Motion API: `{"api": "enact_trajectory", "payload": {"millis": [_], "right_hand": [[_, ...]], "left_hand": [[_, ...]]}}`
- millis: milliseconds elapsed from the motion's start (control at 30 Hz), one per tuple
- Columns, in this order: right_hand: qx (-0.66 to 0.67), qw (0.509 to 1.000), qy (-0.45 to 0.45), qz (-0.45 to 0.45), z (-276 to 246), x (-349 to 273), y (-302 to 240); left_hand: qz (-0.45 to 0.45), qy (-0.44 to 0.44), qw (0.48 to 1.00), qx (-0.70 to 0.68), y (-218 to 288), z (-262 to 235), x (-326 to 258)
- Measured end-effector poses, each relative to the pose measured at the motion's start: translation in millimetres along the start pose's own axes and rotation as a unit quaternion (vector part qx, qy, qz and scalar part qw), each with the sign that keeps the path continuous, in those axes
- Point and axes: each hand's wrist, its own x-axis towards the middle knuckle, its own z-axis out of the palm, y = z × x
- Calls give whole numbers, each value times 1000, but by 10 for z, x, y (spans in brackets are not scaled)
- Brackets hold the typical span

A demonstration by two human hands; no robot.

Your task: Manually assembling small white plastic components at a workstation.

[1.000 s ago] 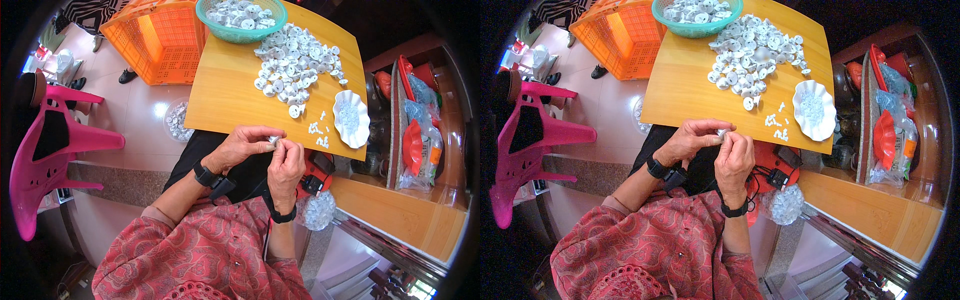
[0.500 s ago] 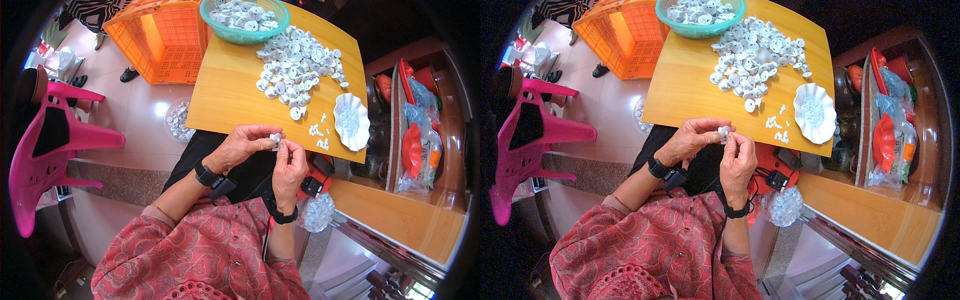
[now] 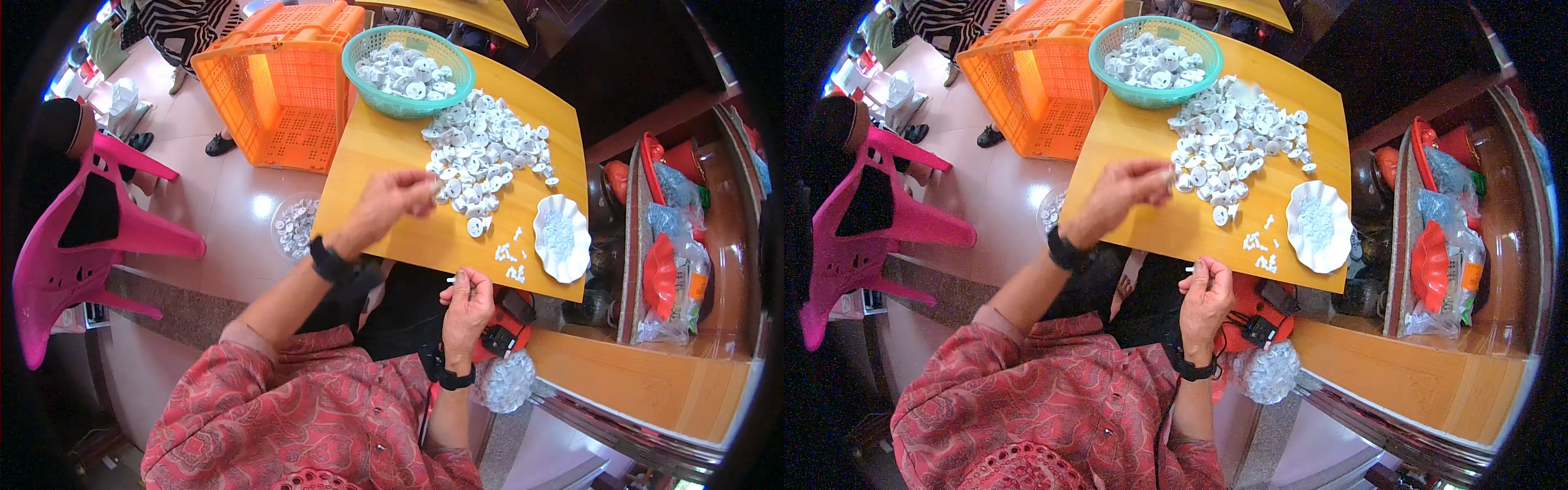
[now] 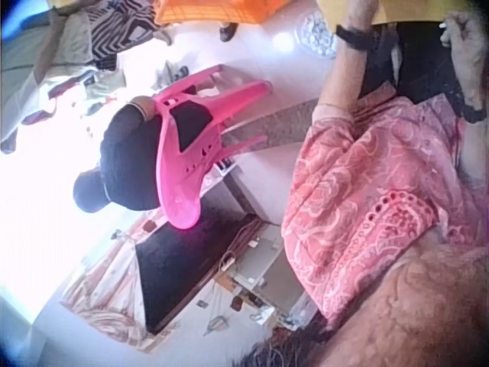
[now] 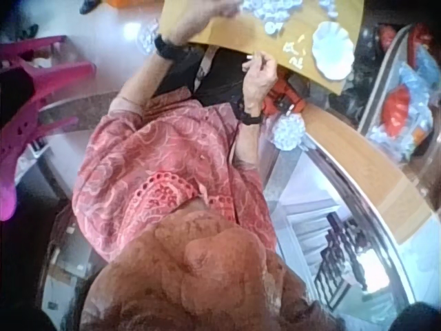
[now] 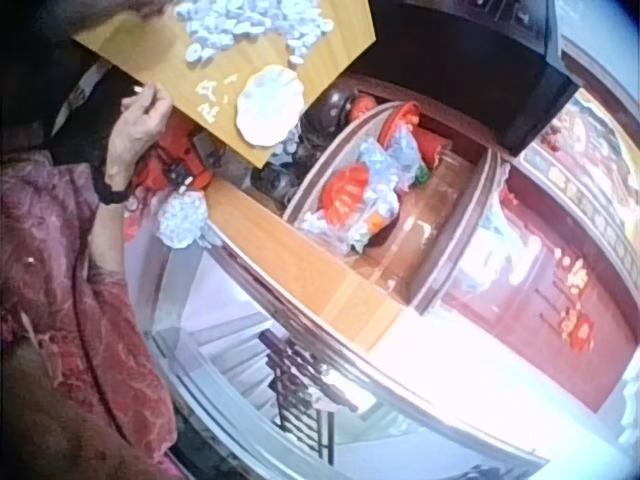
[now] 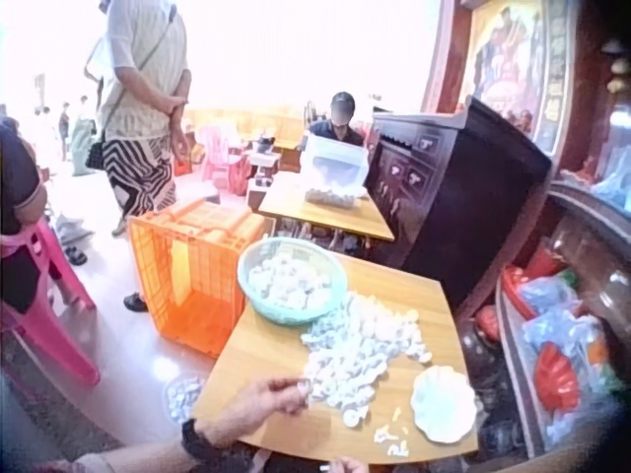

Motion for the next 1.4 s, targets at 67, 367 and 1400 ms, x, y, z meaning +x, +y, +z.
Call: {"api": "enact_trajectory", "payload": {"millis": [67,367,1400], "right_hand": [[9,1000,2,6,-9,-1,-4],[-8,1000,14,-5,-43,52,71],[48,997,-38,42,-203,133,96]], "left_hand": [[63,5,998,8,321,-73,294],[277,171,896,302,694,38,867],[-54,-202,962,175,-493,455,-226]]}}
